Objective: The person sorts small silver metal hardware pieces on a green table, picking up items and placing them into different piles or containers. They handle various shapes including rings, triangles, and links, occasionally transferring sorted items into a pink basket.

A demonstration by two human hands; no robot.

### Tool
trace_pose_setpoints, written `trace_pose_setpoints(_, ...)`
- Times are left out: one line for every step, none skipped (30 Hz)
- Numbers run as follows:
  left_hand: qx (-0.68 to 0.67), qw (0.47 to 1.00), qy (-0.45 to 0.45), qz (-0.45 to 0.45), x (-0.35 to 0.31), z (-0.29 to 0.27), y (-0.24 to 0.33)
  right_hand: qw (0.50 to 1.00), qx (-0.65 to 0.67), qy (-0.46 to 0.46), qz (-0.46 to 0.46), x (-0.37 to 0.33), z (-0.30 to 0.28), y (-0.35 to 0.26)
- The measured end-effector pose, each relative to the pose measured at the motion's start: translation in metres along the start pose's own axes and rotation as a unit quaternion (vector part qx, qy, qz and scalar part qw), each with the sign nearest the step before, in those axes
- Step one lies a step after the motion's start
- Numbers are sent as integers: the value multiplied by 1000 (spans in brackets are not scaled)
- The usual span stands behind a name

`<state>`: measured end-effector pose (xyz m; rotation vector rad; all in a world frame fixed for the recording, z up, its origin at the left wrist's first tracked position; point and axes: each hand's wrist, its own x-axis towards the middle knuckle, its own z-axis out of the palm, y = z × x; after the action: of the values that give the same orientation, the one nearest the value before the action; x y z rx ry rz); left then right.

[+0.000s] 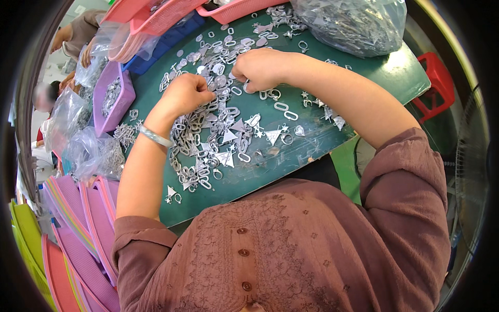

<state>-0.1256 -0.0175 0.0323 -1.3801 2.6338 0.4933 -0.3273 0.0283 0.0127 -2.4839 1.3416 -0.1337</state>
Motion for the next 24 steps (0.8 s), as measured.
trace_pose_setpoints(-10, 1000, -19, -11, -1, 0, 3, 1000, -2, 13, -14, -1, 0, 2)
trace_pose_setpoints(-19, 999, -29, 4, 0, 2, 3, 999, 28, 6, -17, -2, 1, 5)
trace_pose_setpoints(-27, 999, -38, 19, -1, 2, 0, 998, 59, 0, -19, -2, 1, 9)
trace_pose_setpoints(-36, 998, -48, 34, -1, 1, -2, 996, 89, -7, -22, -2, 1, 13)
trace_pose_setpoints(-61, 995, -44, 62, -3, 0, -5, 992, 125, -2, -33, -3, -1, 16)
trace_pose_setpoints(-93, 994, -31, 52, -1, 1, -5, 984, 179, 1, -9, -4, -2, 19)
trace_pose_setpoints(-124, 991, -18, 42, 3, 2, -6, 972, 233, 3, 14, -5, -3, 21)
trace_pose_setpoints(-156, 987, -6, 32, 4, 3, -6, 957, 286, 6, 38, -6, -4, 22)
trace_pose_setpoints(-152, 988, 7, 4, 4, -1, 1, 945, 323, 16, 55, -5, -2, 24)
trace_pose_setpoints(-120, 992, 45, 23, 7, 3, 3, 930, 359, 11, 84, -5, -3, 24)
trace_pose_setpoints(-87, 992, 83, 42, 11, 9, 4, 912, 394, 5, 113, -5, -5, 23)
trace_pose_setpoints(-54, 989, 122, 60, 15, 12, 6, 893, 427, 0, 140, -5, -7, 23)
trace_pose_setpoints(-8, 993, 103, 52, 18, 13, 9, 877, 453, -2, 157, -4, -6, 25)
trace_pose_setpoints(-2, 995, 93, 39, 18, 13, 10, 873, 462, -4, 156, -4, -7, 25)
trace_pose_setpoints(4, 996, 81, 27, 19, 12, 13, 868, 472, -6, 156, -5, -9, 26)
trace_pose_setpoints(9, 997, 69, 15, 19, 12, 14, 863, 481, -8, 156, -6, -10, 26)
trace_pose_setpoints(4, 997, 75, 22, 20, 13, 12, 849, 502, -4, 163, -7, -10, 28)
trace_pose_setpoints(-6, 996, 88, 27, 21, 14, 10, 835, 523, 1, 170, -9, -10, 30)
trace_pose_setpoints(-16, 994, 101, 32, 22, 15, 6, 821, 542, 6, 177, -11, -10, 32)
trace_pose_setpoints(-26, 992, 114, 37, 23, 15, 4, 798, 576, 8, 176, -14, -11, 32)
trace_pose_setpoints(-30, 994, 103, 33, 22, 12, 2, 774, 609, 8, 172, -15, -12, 32)
trace_pose_setpoints(-99, 990, 96, 17, 21, 11, 0, 748, 642, 8, 168, -16, -13, 32)
trace_pose_setpoints(-168, 982, 88, 1, 19, 12, -2, 742, 651, 5, 159, -14, -12, 34)
trace_pose_setpoints(-236, 968, 79, -13, 18, 12, -6, 736, 660, 3, 152, -13, -11, 37)
